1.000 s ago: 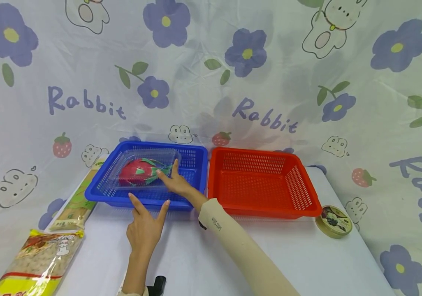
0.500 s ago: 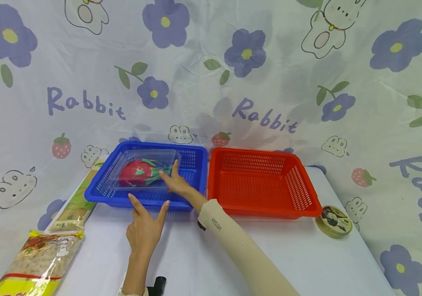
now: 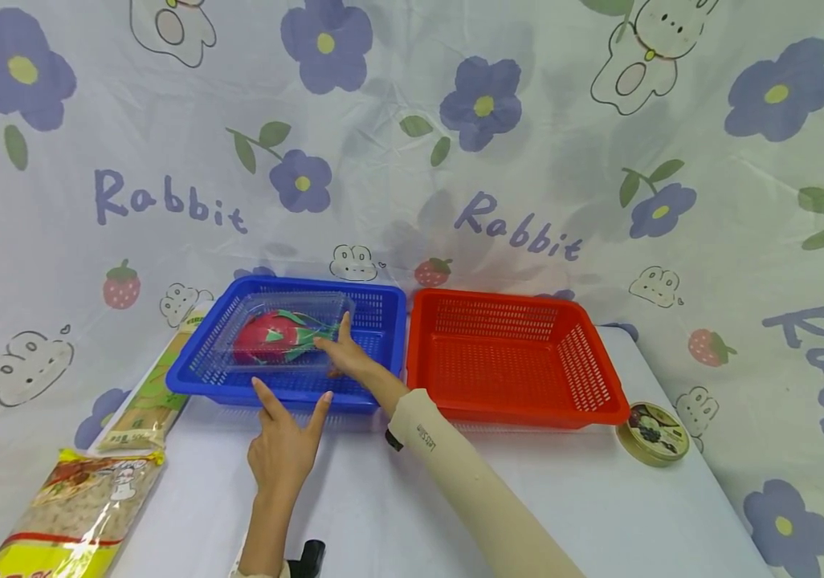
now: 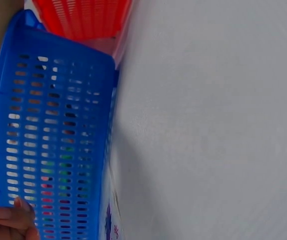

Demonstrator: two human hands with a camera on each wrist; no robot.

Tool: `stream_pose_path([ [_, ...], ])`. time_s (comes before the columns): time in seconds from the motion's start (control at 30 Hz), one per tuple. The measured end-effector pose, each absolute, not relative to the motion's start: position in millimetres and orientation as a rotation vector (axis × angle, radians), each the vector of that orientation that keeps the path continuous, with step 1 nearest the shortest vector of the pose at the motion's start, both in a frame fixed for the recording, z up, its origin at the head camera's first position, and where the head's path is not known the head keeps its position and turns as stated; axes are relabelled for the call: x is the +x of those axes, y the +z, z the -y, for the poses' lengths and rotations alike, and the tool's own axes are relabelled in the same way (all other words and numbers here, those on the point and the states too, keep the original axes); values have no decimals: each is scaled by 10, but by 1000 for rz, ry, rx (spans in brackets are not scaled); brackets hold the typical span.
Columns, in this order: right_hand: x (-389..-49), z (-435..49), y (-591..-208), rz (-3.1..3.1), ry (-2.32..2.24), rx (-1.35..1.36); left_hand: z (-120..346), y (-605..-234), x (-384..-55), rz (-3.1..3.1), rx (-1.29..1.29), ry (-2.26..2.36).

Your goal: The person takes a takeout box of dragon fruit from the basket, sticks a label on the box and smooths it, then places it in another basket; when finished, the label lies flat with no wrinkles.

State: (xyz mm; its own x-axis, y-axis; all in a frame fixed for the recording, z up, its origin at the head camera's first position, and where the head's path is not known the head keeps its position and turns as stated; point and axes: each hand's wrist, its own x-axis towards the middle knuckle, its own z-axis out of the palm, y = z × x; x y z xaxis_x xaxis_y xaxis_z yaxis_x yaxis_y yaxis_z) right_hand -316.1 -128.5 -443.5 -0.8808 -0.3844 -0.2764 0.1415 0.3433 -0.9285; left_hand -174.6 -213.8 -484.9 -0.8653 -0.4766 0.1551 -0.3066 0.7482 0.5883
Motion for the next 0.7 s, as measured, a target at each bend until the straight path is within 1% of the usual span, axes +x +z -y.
stream_pose_path([
  [0.2,-3172,1299,-4425,-2145,-1567,-189,2129,-4839,-1743,2659,617,-829],
  [0.5,-3208,1287,-4404,-1966,-1681,-101,2136,-4839,-1742,2663,617,-836],
  [0.7,-3195,1266,-4402,-1938,-1722,-96,2135,-4839,-1732,2660,612,-839],
])
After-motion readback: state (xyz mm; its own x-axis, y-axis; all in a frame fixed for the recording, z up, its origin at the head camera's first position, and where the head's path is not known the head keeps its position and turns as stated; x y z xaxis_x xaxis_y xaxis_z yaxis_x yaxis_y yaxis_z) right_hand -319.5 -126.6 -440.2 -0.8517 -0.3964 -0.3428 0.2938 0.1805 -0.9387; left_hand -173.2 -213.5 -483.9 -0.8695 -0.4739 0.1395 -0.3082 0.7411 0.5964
